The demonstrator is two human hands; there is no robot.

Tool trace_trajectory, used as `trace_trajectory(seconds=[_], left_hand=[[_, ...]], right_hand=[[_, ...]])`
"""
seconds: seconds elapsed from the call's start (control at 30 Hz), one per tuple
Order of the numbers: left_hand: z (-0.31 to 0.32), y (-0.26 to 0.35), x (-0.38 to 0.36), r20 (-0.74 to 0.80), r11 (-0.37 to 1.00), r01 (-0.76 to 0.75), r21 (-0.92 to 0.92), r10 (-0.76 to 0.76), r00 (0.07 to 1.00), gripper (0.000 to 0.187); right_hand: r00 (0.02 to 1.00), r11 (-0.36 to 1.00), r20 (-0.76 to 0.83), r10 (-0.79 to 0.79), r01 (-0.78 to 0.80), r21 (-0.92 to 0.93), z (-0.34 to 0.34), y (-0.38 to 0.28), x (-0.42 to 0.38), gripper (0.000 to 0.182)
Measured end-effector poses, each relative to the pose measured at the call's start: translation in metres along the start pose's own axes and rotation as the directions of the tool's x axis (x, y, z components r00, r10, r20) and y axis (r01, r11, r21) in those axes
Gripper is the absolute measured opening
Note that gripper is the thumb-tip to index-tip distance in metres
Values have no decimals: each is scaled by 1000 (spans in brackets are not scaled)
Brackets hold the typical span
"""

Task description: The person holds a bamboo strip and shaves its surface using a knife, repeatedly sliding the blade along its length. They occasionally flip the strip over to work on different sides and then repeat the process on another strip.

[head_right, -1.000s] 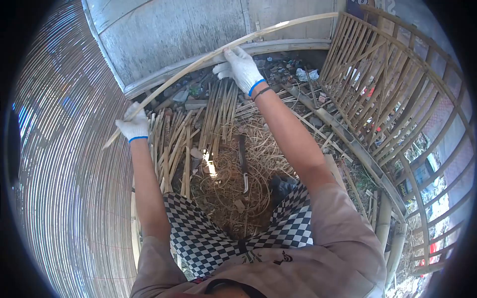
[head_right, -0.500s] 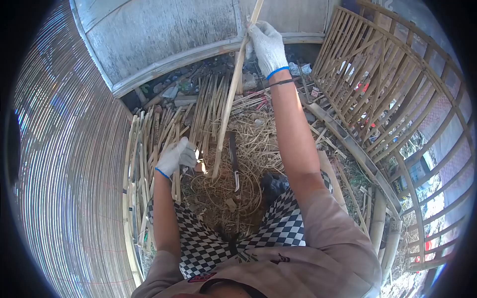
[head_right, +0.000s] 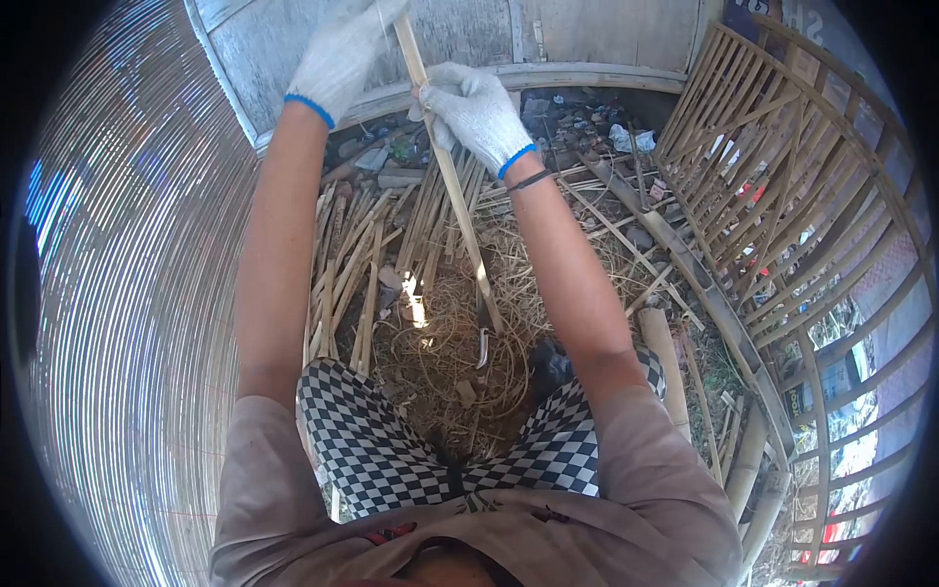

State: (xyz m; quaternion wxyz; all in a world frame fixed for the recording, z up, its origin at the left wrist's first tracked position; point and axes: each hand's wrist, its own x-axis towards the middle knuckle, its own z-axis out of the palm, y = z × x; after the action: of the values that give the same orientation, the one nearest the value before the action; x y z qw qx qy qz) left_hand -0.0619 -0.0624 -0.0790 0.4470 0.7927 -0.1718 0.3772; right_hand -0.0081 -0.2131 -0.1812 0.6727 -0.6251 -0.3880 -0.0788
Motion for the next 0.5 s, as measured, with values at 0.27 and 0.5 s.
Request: trace_trajectory(seconds=[0.27,0.5], left_hand=[[3,-22,39,208,775,66,-629,85,974,30],[-47,-23,65,-147,745,-193,-638,128,981,24]], right_hand=[[996,996,6,84,-84,22,-5,-4,-8,30],[796,757,248,553,-354,-550,-49,55,-8,27]])
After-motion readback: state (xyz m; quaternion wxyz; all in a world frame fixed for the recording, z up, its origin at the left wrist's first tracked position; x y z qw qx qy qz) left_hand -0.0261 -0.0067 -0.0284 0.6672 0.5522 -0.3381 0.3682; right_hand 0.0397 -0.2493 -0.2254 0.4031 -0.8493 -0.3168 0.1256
